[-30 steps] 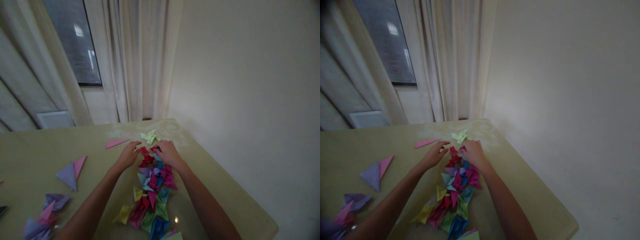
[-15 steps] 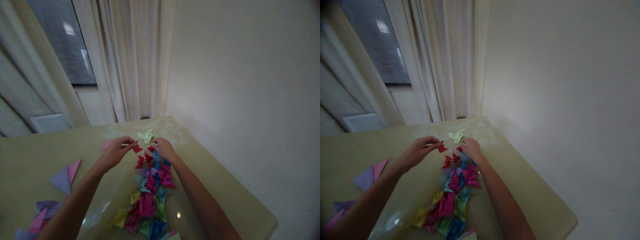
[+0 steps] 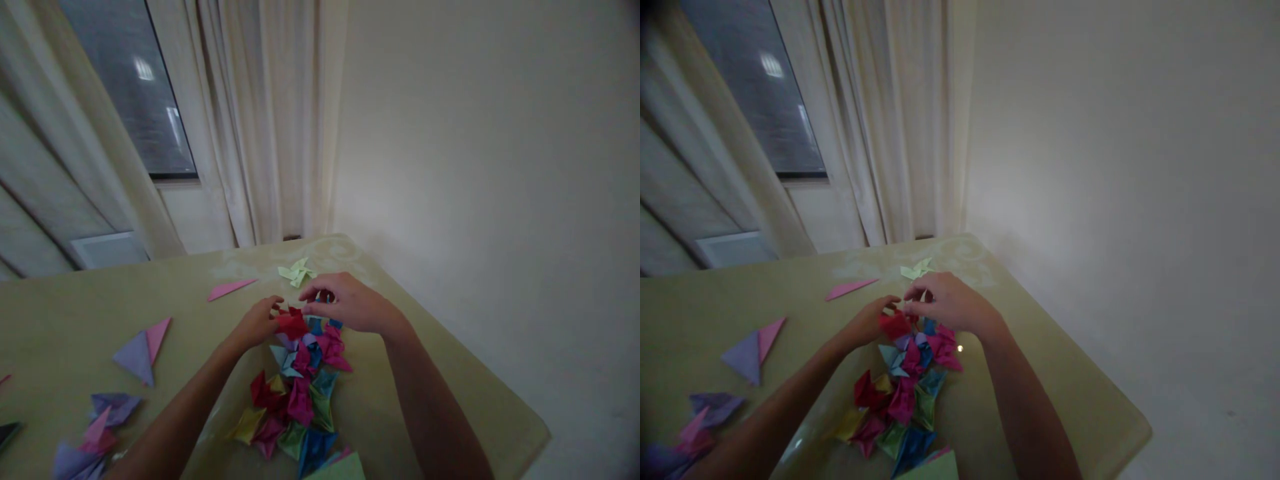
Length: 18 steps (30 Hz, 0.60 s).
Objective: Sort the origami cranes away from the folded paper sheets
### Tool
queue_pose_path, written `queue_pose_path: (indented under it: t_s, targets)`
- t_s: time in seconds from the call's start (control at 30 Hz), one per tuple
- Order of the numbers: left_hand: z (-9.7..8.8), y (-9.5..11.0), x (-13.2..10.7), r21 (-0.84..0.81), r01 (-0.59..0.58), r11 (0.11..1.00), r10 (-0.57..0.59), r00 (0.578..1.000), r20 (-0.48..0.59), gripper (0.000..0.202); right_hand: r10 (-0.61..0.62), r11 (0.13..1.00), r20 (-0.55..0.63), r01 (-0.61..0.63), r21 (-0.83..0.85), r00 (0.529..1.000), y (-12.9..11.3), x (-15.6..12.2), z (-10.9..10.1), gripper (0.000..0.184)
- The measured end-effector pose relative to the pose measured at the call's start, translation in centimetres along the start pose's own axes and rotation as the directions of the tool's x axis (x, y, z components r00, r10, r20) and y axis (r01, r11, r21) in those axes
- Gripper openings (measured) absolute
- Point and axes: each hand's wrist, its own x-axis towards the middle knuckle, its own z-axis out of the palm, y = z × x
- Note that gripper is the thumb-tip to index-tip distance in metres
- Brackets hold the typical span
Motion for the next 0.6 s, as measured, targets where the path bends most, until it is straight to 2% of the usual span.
queue_pose_path:
  t_s: [0.07,0.13,0.23,0.3,0.43,0.5,0.6]
  targets:
    - [0.8,0.3,0.8,-0.020,-0.003,1.000,0.004,0.999,0.043,0.036,0.053,0.995,-0.009,-0.053,-0.085,0.999,0.2,-0.2,0.2,0.014]
    - [0.6,0.6,1.1,-0.033,-0.004,0.999,0.006,0.999,0.049,0.032,0.162,0.961,-0.051,-0.169,-0.219,0.985,1.9,0.6,1.3,0.014]
    - [-1.5,1.1,0.6,-0.049,-0.009,0.999,0.009,1.000,0.013,0.034,0.368,0.821,-0.089,-0.369,-0.436,0.925,5.6,2.4,4.1,0.019]
    - [-3.5,1.8,-0.3,-0.074,-0.025,0.997,0.021,0.999,-0.047,0.037,0.436,0.781,-0.069,-0.415,-0.467,0.897,7.7,3.1,5.7,0.019]
    - [-6.4,3.5,-2.4,-0.069,-0.067,0.995,0.055,0.984,-0.170,0.035,0.483,0.762,-0.031,-0.438,-0.477,0.875,9.2,3.2,7.0,0.019]
    - [-6.6,3.8,-2.9,-0.039,-0.067,0.997,0.059,0.983,-0.172,0.033,0.485,0.749,-0.060,-0.449,-0.488,0.873,9.0,3.2,6.7,0.023]
    - [-6.0,3.6,-2.9,0.000,-0.036,0.999,0.035,0.985,-0.167,0.034,0.485,0.730,-0.095,-0.462,-0.504,0.869,8.4,3.2,6.3,0.030]
